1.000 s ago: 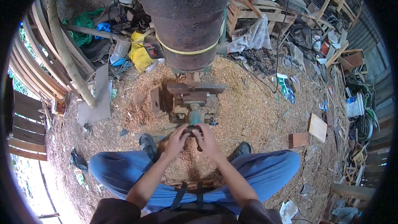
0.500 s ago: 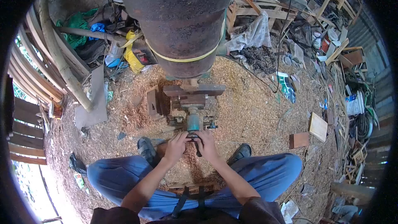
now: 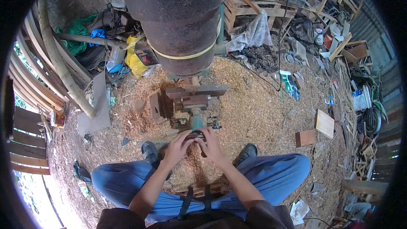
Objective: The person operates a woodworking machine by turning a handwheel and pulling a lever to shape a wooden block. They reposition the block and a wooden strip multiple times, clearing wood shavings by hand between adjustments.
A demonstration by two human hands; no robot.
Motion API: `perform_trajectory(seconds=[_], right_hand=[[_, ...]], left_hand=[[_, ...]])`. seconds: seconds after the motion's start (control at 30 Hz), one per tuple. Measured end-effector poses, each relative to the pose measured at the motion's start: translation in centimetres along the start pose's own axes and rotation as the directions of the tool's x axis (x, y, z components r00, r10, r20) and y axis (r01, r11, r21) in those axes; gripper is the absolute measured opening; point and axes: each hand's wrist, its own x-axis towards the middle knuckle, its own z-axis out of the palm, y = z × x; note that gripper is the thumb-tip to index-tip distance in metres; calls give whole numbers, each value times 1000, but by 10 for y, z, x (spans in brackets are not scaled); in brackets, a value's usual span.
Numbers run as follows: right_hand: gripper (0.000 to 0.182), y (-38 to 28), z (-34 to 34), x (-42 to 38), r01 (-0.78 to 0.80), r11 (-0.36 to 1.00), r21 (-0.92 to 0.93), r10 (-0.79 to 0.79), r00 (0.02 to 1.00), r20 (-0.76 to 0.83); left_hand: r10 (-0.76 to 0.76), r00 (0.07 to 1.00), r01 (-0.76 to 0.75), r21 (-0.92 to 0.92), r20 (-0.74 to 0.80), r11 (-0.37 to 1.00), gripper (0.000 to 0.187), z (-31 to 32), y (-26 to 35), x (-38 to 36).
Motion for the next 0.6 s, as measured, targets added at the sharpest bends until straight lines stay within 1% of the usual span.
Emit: perform_trajectory(seconds=[0.03,0.07,0.13,0.2,0.23,0.3,0.33,0.37,0.4,0.43,0.5,0.53,0.6], right_hand=[[28,11,-1,-3,-40,996,81,40,999,-3],[28,21,-1,-7,-42,996,78,42,999,1],[26,27,-1,-8,-84,976,201,72,995,64],[22,31,2,-9,-49,979,199,40,998,47],[23,34,3,-9,-72,975,211,64,997,47],[23,38,5,-9,-104,969,226,92,994,60],[25,39,5,-7,-61,978,198,52,997,52],[26,40,4,-5,-16,986,167,10,999,40],[26,39,5,-6,-22,986,168,15,999,43],[26,39,6,-6,-22,990,143,17,999,33],[26,36,8,-6,-29,993,119,26,999,26],[21,34,8,-5,-40,992,121,37,999,29],[22,30,5,-6,-61,992,110,58,998,28]], left_hand=[[27,998,-28,29,59,999,29,1,5,6],[48,992,-55,57,118,997,27,2,9,10],[21,989,-33,82,144,996,29,2,12,9],[-54,978,41,64,204,997,33,-3,13,9],[-54,978,40,69,202,997,33,-3,9,9],[-38,981,21,91,190,996,39,2,4,5],[-49,980,32,92,191,995,39,3,5,2],[-65,984,58,46,167,997,41,5,6,2],[-82,986,83,-2,145,997,42,6,7,1],[-87,985,88,-3,147,996,42,10,2,0],[3,999,-6,70,46,998,43,18,-9,-4],[0,999,-3,68,50,998,43,20,-12,-6],[43,999,-39,102,-33,994,43,27,-15,-8]])
